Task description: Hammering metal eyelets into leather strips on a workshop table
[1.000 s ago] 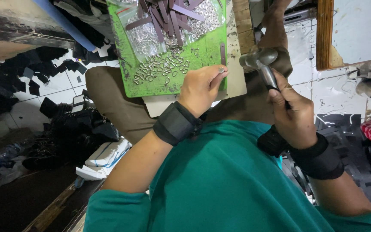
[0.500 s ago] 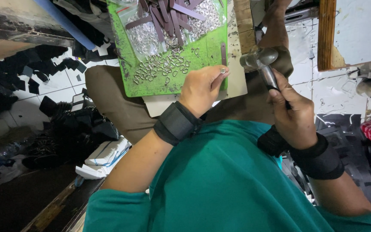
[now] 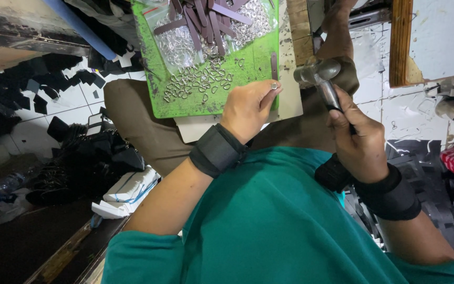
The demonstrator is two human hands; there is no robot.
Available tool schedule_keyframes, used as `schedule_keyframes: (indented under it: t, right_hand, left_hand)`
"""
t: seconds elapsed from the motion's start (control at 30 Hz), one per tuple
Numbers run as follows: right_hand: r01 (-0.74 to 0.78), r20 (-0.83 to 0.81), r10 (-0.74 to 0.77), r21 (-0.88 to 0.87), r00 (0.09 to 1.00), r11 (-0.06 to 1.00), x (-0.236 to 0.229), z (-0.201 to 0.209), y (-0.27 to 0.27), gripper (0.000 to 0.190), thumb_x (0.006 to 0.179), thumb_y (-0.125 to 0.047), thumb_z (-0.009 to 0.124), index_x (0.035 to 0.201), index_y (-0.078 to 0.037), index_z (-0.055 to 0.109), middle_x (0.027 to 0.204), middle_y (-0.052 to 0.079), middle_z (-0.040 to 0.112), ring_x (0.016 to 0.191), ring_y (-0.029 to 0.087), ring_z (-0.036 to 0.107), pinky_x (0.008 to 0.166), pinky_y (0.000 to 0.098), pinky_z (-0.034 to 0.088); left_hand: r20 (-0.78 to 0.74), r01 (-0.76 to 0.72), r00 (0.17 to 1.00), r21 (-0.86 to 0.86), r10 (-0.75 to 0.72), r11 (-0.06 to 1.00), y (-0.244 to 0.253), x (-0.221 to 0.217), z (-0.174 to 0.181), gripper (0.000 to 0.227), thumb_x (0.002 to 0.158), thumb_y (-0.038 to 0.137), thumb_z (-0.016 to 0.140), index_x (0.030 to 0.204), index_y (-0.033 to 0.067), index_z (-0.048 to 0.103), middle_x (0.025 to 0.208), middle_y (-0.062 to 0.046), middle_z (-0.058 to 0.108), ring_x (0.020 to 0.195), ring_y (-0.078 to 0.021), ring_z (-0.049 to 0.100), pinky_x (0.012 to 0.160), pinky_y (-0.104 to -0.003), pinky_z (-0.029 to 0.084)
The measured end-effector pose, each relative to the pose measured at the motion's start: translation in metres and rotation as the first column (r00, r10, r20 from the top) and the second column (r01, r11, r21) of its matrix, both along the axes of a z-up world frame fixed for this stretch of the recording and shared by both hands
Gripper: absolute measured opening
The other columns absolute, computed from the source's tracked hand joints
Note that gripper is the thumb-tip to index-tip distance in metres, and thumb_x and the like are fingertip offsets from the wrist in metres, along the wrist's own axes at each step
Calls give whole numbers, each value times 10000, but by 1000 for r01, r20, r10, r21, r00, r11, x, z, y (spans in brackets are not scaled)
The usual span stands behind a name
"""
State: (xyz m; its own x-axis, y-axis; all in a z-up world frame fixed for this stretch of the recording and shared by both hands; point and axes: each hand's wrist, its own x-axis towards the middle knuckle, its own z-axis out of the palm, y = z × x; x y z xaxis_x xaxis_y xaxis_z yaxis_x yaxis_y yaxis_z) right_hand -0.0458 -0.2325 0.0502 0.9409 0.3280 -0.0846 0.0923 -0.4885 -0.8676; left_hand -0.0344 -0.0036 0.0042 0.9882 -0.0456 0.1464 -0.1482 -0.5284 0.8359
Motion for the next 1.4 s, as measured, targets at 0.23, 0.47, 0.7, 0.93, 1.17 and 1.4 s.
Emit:
schedule_keyframes:
  t: [0.23, 0.47, 0.7, 0.93, 1.17, 1.4]
  right_hand:
    - [-15, 13, 16, -36, 1000, 999, 1, -1, -2, 423, 1065, 78, 530, 1484, 130, 517, 839, 122, 606, 667, 165, 535, 611, 266, 434]
    - [-6, -10, 5, -15, 1000, 1000, 1, 1, 0, 419, 1075, 59, 524, 1489, 121, 515, 827, 97, 583, 666, 150, 515, 612, 255, 422]
    - [-30, 56, 34, -71, 998, 997, -2, 11, 0, 425, 1049, 94, 570, 1467, 156, 530, 853, 139, 631, 685, 181, 559, 644, 286, 454]
    - [-113, 190, 132, -107, 973, 988, -4, 38, 7, 377, 1030, 99, 582, 1401, 161, 572, 965, 216, 683, 611, 189, 503, 601, 324, 439]
    - [-152, 248, 203, -213, 947, 965, -2, 40, -3, 394, 1025, 41, 599, 1411, 120, 593, 990, 243, 664, 522, 187, 476, 492, 312, 393]
    - [-187, 448, 121, 105, 886, 977, -27, 19, -37, 431, 1039, 84, 618, 1429, -87, 550, 993, 147, 705, 644, 104, 553, 600, 263, 536]
  left_hand:
    - [-34, -10, 999, 2, 10, 1000, 0, 1, -1, 100, 909, 59, 679, 995, 24, 716, 747, -99, 705, 533, -224, 587, 545, -346, 470]
    - [25, -6, 1000, 8, 5, 1000, 0, 0, -2, 108, 897, 42, 688, 999, 17, 710, 792, -102, 727, 560, -243, 612, 567, -355, 487]
    - [-14, 67, 998, 28, -66, 997, 1, -1, 0, 152, 882, -1, 648, 1026, 6, 693, 837, -116, 714, 618, -259, 636, 631, -369, 512]
    - [-11, 122, 993, 98, -122, 988, -1, -1, -11, 234, 842, -6, 630, 1059, 55, 690, 684, -31, 583, 558, -201, 530, 557, -347, 440]
    - [29, 124, 991, 192, -132, 974, -4, -1, -15, 299, 883, 7, 606, 1168, 74, 669, 771, -85, 639, 624, -267, 598, 604, -393, 494]
    - [42, 105, 992, 274, -121, 956, -8, 0, -14, 118, 943, 93, 586, 1037, 43, 637, 775, -118, 630, 616, -315, 612, 590, -438, 488]
